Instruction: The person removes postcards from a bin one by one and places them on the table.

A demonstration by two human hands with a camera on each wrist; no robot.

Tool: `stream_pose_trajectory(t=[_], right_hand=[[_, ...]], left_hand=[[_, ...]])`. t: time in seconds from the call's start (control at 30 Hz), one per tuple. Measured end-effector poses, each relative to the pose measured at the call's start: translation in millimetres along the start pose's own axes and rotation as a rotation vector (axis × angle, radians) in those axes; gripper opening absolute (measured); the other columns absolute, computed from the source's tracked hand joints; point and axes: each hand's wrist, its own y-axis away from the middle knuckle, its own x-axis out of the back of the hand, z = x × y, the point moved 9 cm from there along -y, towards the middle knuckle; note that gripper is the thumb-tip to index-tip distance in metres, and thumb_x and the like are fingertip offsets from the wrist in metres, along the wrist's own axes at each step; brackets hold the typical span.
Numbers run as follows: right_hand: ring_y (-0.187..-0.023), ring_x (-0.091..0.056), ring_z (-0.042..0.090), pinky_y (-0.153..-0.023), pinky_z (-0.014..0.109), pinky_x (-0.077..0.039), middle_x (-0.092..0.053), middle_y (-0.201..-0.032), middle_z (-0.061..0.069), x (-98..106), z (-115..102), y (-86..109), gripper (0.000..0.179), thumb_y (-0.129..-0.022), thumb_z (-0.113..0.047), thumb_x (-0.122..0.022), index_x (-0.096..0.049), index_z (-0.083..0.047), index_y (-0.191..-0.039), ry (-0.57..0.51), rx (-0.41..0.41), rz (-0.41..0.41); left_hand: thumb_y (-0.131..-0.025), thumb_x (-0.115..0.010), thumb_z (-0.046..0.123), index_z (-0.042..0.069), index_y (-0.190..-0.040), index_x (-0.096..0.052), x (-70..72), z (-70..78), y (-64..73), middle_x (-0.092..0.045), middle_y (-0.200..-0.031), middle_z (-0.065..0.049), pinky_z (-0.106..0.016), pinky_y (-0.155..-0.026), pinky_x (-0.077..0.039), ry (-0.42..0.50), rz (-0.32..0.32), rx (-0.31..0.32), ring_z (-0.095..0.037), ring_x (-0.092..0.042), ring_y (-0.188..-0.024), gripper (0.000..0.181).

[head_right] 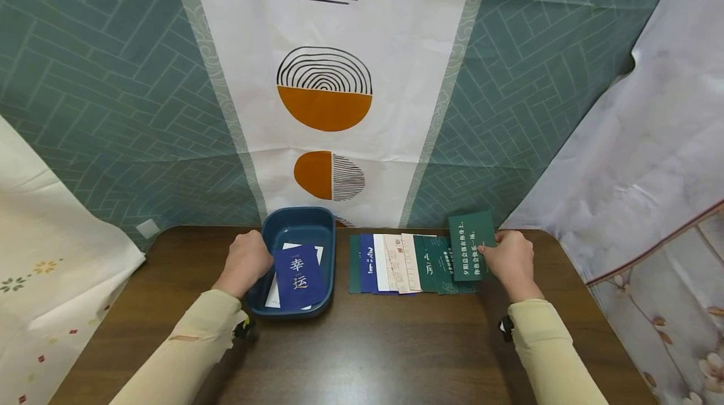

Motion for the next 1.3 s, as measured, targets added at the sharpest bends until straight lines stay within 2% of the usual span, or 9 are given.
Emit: stream_pose_trajectory(t=[0.17, 0.27, 0.4, 0.5, 0.7, 0.9, 1.1, 1.3], right_hand=[[-0.089, -0.060, 0.040, -0.063, 0.043, -0.051, -0.060, -0.111, 0.032, -24, 8, -0.1, 0.052, -0.078, -0.027, -0.073, -0.061, 0.012, -0.110, 0.008, -0.014, -0.125], [-0.089, -0.060, 0.038, -0.065, 0.043, -0.051, -0.060, -0.111, 0.032, -33, 11, -1.5, 0.054, -0.077, -0.028, -0.075, -0.060, 0.013, -0.110, 0.014, -0.016, -0.153], [-0.080, -0.060, 0.032, -0.061, 0.039, -0.051, -0.065, -0.099, 0.027, -45, 12, -4.1, 0.050, -0.076, -0.026, -0.076, -0.062, 0.012, -0.105, 0.015, -0.021, -0.170], [-0.075, -0.059, 0.030, -0.057, 0.037, -0.050, -0.066, -0.094, 0.025, -52, 13, -5.2, 0.046, -0.075, -0.025, -0.076, -0.064, 0.010, -0.103, 0.027, -0.026, -0.173], [-0.075, -0.061, 0.032, -0.056, 0.039, -0.051, -0.065, -0.096, 0.027, -62, 20, -3.7, 0.050, -0.074, -0.025, -0.076, -0.062, 0.011, -0.106, 0.068, -0.061, -0.153], [-0.065, -0.057, 0.031, -0.048, 0.039, -0.045, -0.064, -0.080, 0.023, -63, 22, -1.3, 0.038, -0.070, -0.028, -0.078, -0.062, 0.005, -0.082, 0.127, -0.120, -0.119], [-0.074, -0.060, 0.042, -0.050, 0.046, -0.047, -0.063, -0.090, 0.032, -64, 13, -0.9, 0.036, -0.072, -0.019, -0.071, -0.060, 0.009, -0.093, 0.192, -0.124, -0.108], [-0.075, -0.060, 0.044, -0.051, 0.048, -0.048, -0.063, -0.091, 0.033, -65, 2, 1.8, 0.030, -0.073, -0.014, -0.064, -0.058, 0.010, -0.091, 0.218, -0.087, -0.138]], left_hand=[[-0.078, -0.059, 0.003, -0.008, -0.094, -0.063, -2.9, -3.1, 1.6, -0.066, -0.087, -0.022, -0.030, -0.040, -0.044, 0.003, -0.004, 0.011, -0.023, -0.061, -0.059, 0.020], [-0.078, -0.058, 0.002, -0.008, -0.094, -0.062, -4.6, -4.9, 2.0, -0.066, -0.086, -0.022, -0.029, -0.039, -0.043, 0.006, -0.011, 0.017, -0.023, -0.060, -0.057, 0.019], [-0.078, -0.059, 0.002, -0.008, -0.095, -0.062, -3.5, -3.9, 1.2, -0.066, -0.086, -0.022, -0.028, -0.038, -0.042, 0.000, -0.003, 0.016, -0.022, -0.059, -0.056, 0.020], [-0.078, -0.060, 0.002, -0.007, -0.095, -0.062, -0.7, -1.7, 0.1, -0.066, -0.087, -0.022, -0.028, -0.038, -0.041, -0.014, 0.013, 0.013, -0.023, -0.059, -0.057, 0.020], [-0.080, -0.058, 0.002, -0.007, -0.094, -0.063, 0.0, 3.0, 1.8, -0.067, -0.087, -0.022, -0.027, -0.038, -0.042, -0.032, 0.003, 0.011, -0.022, -0.060, -0.055, 0.018], [-0.079, -0.059, 0.001, -0.006, -0.088, -0.063, -0.1, 6.0, 2.6, -0.066, -0.082, -0.020, -0.027, -0.037, -0.041, -0.035, 0.011, -0.003, -0.021, -0.059, -0.054, 0.012], [-0.079, -0.059, 0.001, -0.006, -0.090, -0.063, -1.1, 5.3, 1.0, -0.067, -0.087, -0.022, -0.028, -0.038, -0.043, -0.033, 0.029, -0.010, -0.021, -0.060, -0.057, 0.014], [-0.076, -0.063, 0.003, -0.007, -0.095, -0.064, -3.0, 4.3, -0.6, -0.068, -0.088, -0.023, -0.036, -0.044, -0.050, -0.066, 0.032, -0.002, -0.025, -0.064, -0.061, 0.021]])
